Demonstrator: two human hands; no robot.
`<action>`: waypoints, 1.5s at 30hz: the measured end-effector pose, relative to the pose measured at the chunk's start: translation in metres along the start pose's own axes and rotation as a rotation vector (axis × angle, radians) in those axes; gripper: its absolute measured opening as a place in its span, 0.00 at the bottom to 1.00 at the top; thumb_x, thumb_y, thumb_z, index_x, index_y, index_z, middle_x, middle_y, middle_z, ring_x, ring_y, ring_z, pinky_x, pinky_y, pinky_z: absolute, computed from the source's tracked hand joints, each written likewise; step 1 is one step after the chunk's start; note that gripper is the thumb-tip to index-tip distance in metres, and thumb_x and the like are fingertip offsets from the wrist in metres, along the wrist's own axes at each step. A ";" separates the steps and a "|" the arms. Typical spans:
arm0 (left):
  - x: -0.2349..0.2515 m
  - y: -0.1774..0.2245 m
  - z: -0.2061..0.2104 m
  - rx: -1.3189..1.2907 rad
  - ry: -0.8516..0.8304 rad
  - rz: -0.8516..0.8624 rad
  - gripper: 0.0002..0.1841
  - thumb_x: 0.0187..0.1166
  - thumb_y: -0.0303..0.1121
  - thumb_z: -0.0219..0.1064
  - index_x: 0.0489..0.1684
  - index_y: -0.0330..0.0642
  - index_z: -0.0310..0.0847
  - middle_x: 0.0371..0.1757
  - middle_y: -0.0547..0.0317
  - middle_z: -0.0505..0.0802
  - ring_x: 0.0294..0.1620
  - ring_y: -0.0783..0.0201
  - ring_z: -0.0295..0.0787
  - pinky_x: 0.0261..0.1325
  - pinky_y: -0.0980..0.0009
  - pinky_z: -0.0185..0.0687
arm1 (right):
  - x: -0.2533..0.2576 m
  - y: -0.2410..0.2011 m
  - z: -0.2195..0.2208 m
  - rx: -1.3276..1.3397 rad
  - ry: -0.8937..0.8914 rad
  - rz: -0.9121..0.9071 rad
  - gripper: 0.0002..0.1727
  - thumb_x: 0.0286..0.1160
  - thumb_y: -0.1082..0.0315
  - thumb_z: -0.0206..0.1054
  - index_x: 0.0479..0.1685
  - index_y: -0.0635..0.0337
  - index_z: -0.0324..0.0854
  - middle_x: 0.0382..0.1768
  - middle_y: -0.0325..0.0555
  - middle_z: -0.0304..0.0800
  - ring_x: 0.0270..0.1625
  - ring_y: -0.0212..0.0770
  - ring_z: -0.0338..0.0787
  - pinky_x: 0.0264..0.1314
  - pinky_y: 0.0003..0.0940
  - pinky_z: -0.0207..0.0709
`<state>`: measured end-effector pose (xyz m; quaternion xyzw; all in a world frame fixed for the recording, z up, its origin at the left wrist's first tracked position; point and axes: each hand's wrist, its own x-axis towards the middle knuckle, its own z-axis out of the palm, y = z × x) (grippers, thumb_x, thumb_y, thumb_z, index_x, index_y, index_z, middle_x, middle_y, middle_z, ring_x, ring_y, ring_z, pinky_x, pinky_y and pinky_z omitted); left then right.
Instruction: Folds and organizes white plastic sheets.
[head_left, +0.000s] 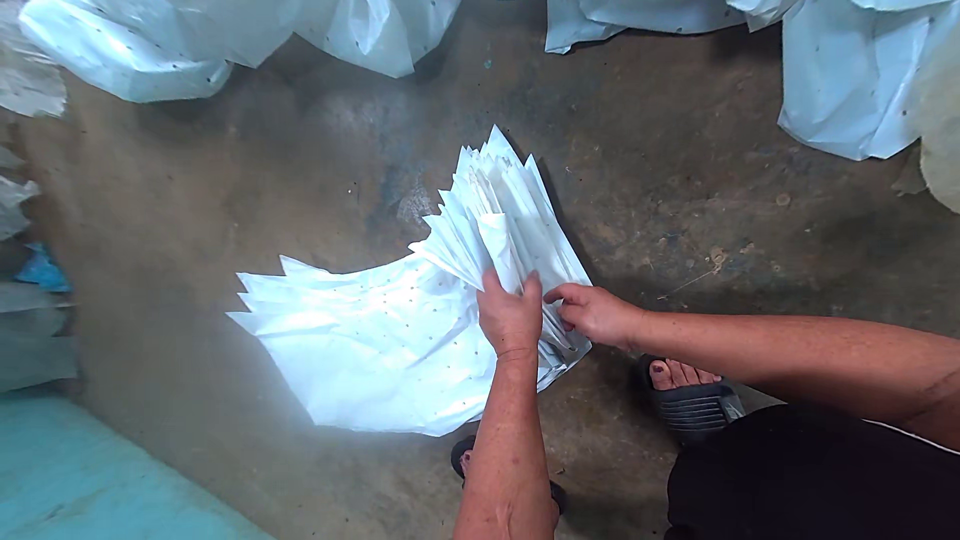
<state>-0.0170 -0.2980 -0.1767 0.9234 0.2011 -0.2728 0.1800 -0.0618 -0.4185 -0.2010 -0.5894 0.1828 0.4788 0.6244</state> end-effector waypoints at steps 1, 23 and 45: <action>0.000 0.001 -0.001 0.009 -0.006 -0.007 0.35 0.75 0.50 0.76 0.75 0.36 0.73 0.61 0.31 0.86 0.61 0.36 0.86 0.62 0.37 0.78 | -0.002 -0.001 0.001 -0.124 -0.045 -0.053 0.23 0.93 0.72 0.46 0.83 0.62 0.68 0.47 0.57 0.85 0.43 0.45 0.83 0.53 0.42 0.76; -0.002 0.003 0.001 0.007 -0.024 -0.015 0.34 0.81 0.53 0.69 0.78 0.38 0.71 0.64 0.31 0.85 0.63 0.35 0.84 0.63 0.35 0.76 | -0.003 0.001 -0.006 -0.235 -0.018 -0.128 0.22 0.92 0.74 0.46 0.81 0.64 0.70 0.48 0.62 0.86 0.48 0.53 0.86 0.58 0.50 0.77; 0.001 0.004 0.002 0.015 -0.032 -0.048 0.32 0.79 0.43 0.73 0.80 0.38 0.69 0.65 0.31 0.85 0.65 0.35 0.84 0.65 0.37 0.77 | 0.007 0.004 0.000 -0.054 -0.079 0.011 0.27 0.94 0.70 0.46 0.91 0.54 0.58 0.45 0.52 0.81 0.34 0.39 0.77 0.39 0.36 0.72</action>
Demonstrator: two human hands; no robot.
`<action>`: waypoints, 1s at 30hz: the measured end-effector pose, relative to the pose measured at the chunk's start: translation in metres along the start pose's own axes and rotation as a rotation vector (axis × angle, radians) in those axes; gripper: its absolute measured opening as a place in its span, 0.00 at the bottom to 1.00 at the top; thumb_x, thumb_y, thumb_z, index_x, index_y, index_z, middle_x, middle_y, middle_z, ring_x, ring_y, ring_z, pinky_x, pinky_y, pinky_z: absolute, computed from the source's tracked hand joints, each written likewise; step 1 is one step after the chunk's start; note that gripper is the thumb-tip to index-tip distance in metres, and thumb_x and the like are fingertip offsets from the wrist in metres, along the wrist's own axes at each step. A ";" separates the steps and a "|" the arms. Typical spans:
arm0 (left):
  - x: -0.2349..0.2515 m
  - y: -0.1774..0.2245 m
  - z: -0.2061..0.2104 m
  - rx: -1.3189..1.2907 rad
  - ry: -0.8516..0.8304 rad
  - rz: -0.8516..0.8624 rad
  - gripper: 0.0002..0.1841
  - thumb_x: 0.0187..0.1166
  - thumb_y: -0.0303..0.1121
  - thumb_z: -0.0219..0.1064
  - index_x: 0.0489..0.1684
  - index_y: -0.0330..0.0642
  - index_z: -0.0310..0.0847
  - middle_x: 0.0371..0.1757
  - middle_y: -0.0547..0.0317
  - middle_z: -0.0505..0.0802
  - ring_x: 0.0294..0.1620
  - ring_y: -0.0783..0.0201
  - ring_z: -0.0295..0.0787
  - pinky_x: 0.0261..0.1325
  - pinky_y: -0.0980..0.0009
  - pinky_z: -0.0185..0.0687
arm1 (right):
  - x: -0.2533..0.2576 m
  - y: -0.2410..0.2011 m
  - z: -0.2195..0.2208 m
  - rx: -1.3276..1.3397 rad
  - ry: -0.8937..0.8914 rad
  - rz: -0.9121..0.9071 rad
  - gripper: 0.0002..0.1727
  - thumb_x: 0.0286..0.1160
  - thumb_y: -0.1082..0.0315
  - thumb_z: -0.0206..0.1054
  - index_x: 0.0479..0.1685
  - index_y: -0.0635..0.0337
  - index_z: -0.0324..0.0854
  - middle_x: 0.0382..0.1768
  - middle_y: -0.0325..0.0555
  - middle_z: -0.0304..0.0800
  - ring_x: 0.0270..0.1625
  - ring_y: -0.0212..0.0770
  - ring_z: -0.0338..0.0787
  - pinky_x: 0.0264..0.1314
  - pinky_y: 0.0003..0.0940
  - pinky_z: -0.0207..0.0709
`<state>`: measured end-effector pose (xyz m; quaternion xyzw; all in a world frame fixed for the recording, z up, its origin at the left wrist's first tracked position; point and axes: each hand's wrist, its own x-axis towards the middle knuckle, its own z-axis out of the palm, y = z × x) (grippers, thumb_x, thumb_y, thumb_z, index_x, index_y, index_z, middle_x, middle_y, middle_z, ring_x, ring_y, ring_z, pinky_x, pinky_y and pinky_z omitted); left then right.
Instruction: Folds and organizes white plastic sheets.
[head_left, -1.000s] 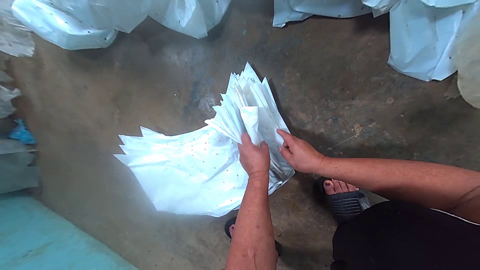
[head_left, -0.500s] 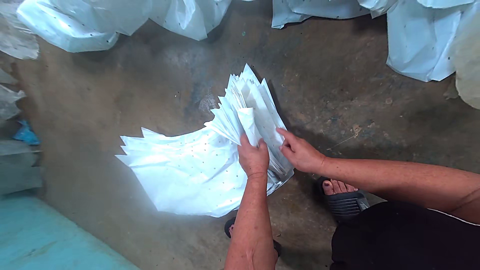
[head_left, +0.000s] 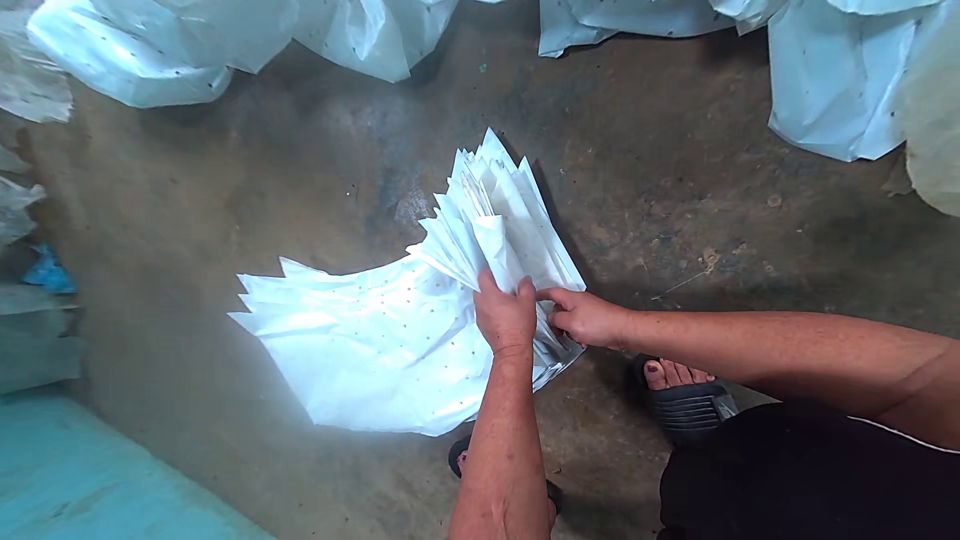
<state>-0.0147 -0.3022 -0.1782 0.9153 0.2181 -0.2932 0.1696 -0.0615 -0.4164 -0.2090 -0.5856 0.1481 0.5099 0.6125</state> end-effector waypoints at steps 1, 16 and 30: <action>0.000 0.000 0.000 0.000 0.001 0.000 0.33 0.79 0.44 0.73 0.80 0.38 0.69 0.64 0.31 0.85 0.65 0.35 0.84 0.65 0.37 0.77 | -0.001 0.000 -0.002 -0.123 0.019 -0.040 0.28 0.93 0.71 0.48 0.91 0.55 0.59 0.52 0.60 0.85 0.46 0.49 0.84 0.52 0.45 0.77; 0.001 -0.005 -0.001 -0.038 0.013 0.019 0.34 0.78 0.47 0.74 0.77 0.36 0.71 0.63 0.31 0.86 0.65 0.36 0.85 0.65 0.37 0.77 | -0.014 -0.001 0.004 -0.331 0.280 -0.226 0.35 0.89 0.70 0.56 0.94 0.64 0.48 0.55 0.63 0.85 0.54 0.58 0.87 0.63 0.54 0.78; 0.002 -0.006 0.002 -0.028 0.003 0.015 0.28 0.81 0.33 0.68 0.80 0.37 0.67 0.67 0.30 0.84 0.67 0.35 0.83 0.67 0.37 0.76 | -0.013 -0.002 -0.007 -0.220 0.261 -0.126 0.34 0.92 0.70 0.51 0.95 0.63 0.45 0.46 0.62 0.86 0.47 0.56 0.87 0.59 0.53 0.79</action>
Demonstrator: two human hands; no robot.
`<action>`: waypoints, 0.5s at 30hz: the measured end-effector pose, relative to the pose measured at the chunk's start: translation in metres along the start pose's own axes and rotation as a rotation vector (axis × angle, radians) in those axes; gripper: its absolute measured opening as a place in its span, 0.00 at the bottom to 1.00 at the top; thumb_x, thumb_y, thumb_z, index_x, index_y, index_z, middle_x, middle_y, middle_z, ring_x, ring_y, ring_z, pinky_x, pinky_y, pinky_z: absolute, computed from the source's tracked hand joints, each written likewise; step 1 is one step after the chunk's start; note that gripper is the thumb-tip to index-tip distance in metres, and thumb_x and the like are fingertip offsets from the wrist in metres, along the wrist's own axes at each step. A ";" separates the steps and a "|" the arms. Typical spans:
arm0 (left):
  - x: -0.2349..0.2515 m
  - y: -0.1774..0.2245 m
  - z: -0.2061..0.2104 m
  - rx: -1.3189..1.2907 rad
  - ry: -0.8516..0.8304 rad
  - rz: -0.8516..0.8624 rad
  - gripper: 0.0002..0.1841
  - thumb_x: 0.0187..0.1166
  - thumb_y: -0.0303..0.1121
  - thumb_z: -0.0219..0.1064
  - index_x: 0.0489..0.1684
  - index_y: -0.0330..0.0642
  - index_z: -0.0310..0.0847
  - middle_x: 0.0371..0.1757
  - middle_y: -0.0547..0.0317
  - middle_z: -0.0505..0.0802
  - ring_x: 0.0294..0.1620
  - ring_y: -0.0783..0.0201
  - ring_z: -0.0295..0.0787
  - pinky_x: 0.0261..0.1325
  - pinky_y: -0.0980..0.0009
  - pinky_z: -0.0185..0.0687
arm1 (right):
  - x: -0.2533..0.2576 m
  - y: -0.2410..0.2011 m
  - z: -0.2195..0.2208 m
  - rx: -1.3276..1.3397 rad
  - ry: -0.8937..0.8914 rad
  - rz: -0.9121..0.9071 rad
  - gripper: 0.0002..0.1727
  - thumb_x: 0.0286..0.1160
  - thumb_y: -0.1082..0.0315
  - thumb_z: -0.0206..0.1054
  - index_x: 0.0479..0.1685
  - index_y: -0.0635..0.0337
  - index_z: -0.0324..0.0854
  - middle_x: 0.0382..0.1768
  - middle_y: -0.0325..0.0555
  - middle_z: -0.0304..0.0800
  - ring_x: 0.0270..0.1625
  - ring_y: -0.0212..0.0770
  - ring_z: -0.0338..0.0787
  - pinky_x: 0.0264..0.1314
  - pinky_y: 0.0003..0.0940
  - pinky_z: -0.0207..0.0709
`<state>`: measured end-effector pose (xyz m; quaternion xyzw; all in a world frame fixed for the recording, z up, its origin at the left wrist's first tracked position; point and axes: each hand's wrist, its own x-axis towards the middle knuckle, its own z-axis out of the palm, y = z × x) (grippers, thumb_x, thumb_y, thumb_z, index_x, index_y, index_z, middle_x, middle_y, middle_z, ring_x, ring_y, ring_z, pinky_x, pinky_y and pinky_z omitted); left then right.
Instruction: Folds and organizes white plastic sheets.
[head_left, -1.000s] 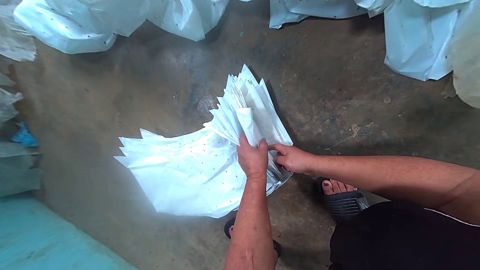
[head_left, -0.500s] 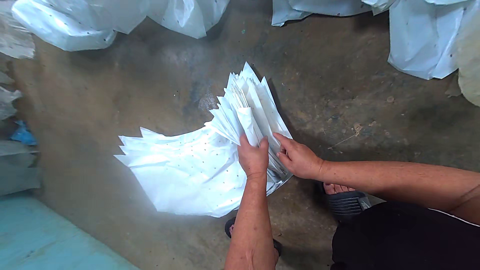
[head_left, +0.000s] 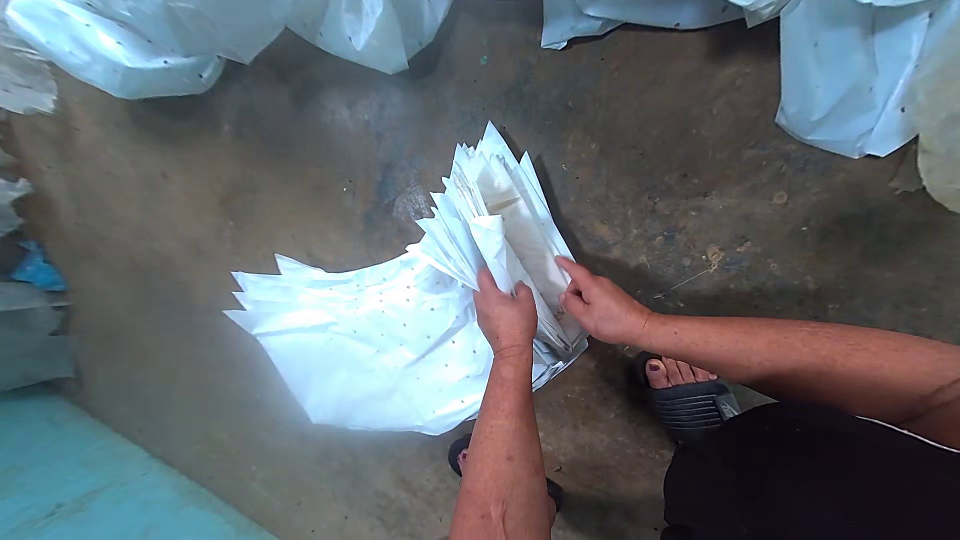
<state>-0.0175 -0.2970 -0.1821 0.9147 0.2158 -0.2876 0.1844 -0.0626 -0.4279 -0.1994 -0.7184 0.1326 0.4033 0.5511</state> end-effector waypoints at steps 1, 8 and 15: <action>0.000 0.000 0.000 0.001 0.002 -0.003 0.28 0.81 0.32 0.68 0.80 0.36 0.67 0.66 0.30 0.84 0.67 0.35 0.83 0.66 0.37 0.76 | 0.001 0.001 0.000 0.019 0.026 0.010 0.34 0.92 0.69 0.52 0.95 0.64 0.44 0.45 0.61 0.86 0.45 0.55 0.86 0.57 0.52 0.79; -0.001 -0.002 -0.002 -0.044 -0.005 0.015 0.30 0.84 0.44 0.67 0.79 0.35 0.68 0.66 0.30 0.84 0.68 0.36 0.82 0.68 0.37 0.74 | -0.006 -0.004 0.007 -0.029 -0.102 -0.076 0.32 0.91 0.71 0.52 0.93 0.63 0.52 0.45 0.62 0.86 0.48 0.56 0.86 0.60 0.52 0.77; -0.001 0.000 -0.002 -0.019 -0.007 0.002 0.30 0.82 0.39 0.69 0.80 0.37 0.68 0.66 0.30 0.84 0.67 0.36 0.83 0.67 0.37 0.76 | 0.001 -0.001 0.005 -0.054 -0.197 -0.065 0.33 0.92 0.72 0.48 0.95 0.59 0.47 0.50 0.65 0.86 0.52 0.59 0.86 0.63 0.54 0.76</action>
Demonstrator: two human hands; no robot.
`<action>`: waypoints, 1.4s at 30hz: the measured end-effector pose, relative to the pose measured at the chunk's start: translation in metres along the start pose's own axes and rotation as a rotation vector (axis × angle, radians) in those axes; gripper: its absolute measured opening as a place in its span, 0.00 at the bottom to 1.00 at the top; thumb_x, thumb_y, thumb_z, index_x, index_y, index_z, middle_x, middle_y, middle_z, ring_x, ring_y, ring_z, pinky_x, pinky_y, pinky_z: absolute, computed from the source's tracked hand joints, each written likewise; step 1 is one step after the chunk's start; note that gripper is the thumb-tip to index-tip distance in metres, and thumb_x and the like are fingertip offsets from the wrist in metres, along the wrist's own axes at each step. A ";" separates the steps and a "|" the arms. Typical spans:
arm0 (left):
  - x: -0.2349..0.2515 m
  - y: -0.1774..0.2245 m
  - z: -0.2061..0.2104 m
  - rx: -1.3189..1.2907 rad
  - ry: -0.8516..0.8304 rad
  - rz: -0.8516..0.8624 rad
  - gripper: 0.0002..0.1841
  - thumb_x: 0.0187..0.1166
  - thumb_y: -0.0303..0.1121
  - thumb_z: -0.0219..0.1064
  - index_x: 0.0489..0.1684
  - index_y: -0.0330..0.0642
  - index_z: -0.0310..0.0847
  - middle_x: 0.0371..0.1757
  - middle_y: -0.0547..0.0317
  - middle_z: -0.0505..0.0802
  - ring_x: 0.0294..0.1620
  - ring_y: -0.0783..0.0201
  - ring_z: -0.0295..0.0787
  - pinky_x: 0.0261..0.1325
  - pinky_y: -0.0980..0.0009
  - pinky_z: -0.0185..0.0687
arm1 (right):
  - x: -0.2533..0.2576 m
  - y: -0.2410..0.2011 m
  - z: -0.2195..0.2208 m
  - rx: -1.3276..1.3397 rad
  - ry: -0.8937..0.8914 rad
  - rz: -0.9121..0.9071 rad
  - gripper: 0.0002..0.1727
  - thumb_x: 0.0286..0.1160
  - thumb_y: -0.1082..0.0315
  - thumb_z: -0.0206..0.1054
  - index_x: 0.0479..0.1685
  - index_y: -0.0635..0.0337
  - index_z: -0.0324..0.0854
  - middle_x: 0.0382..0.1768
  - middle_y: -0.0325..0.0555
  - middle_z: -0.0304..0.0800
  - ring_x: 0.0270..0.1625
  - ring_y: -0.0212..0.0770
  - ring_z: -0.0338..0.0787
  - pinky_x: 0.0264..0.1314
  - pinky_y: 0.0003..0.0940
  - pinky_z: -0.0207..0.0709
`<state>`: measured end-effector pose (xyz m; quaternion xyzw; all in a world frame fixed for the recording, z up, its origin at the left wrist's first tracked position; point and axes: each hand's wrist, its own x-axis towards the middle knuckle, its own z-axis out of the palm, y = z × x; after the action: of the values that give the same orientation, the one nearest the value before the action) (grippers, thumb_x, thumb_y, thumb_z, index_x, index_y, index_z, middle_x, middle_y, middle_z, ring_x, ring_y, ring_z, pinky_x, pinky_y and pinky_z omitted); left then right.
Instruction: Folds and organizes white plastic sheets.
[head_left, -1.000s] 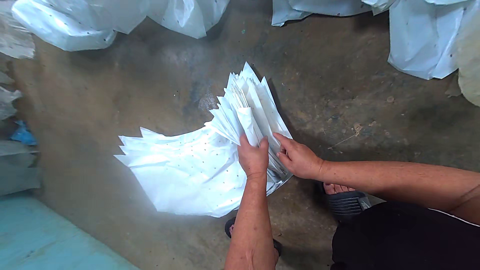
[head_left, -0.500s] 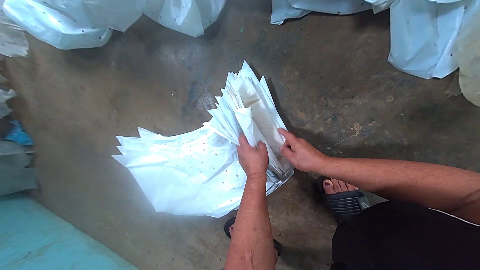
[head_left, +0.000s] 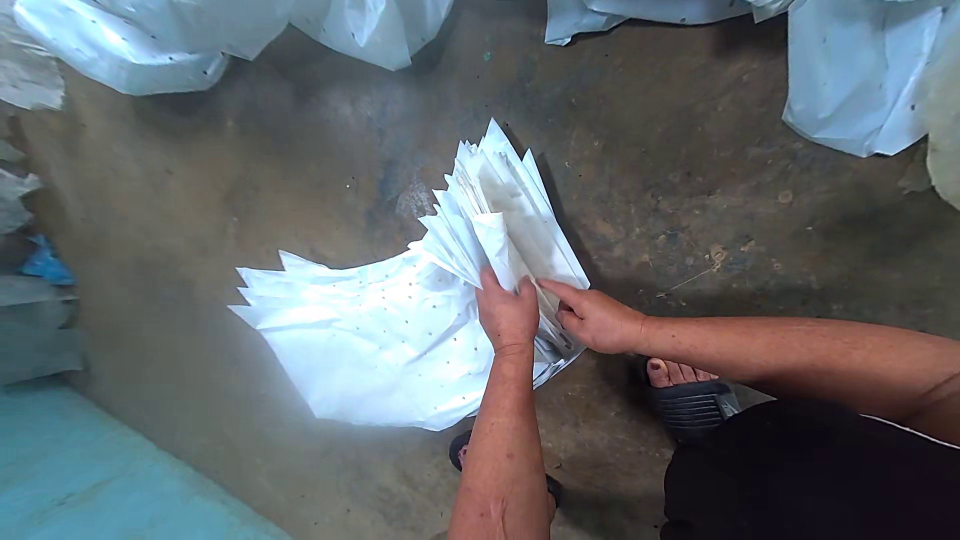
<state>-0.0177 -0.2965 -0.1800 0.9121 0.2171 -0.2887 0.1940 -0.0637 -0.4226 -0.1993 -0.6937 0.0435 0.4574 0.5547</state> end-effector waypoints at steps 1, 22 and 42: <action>0.000 0.000 0.000 0.005 -0.001 -0.006 0.29 0.82 0.37 0.68 0.81 0.37 0.67 0.66 0.30 0.84 0.67 0.36 0.83 0.67 0.37 0.76 | 0.001 0.002 0.000 0.045 0.047 0.032 0.33 0.93 0.71 0.48 0.96 0.60 0.45 0.48 0.64 0.86 0.50 0.57 0.86 0.62 0.53 0.77; 0.001 0.002 0.001 0.011 0.000 -0.017 0.32 0.81 0.40 0.71 0.82 0.37 0.66 0.67 0.31 0.84 0.68 0.37 0.83 0.69 0.37 0.75 | -0.004 0.000 -0.009 0.032 0.225 0.032 0.33 0.92 0.68 0.53 0.93 0.65 0.49 0.40 0.59 0.85 0.42 0.55 0.85 0.54 0.51 0.79; 0.000 0.002 0.000 0.009 -0.023 -0.038 0.32 0.81 0.31 0.67 0.86 0.37 0.61 0.70 0.30 0.83 0.71 0.36 0.81 0.70 0.38 0.74 | 0.002 0.001 -0.001 0.066 -0.024 0.081 0.33 0.91 0.73 0.47 0.96 0.57 0.47 0.48 0.64 0.86 0.48 0.56 0.85 0.58 0.52 0.77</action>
<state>-0.0171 -0.2981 -0.1799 0.9053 0.2311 -0.3036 0.1869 -0.0624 -0.4231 -0.2020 -0.6670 0.0800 0.4863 0.5588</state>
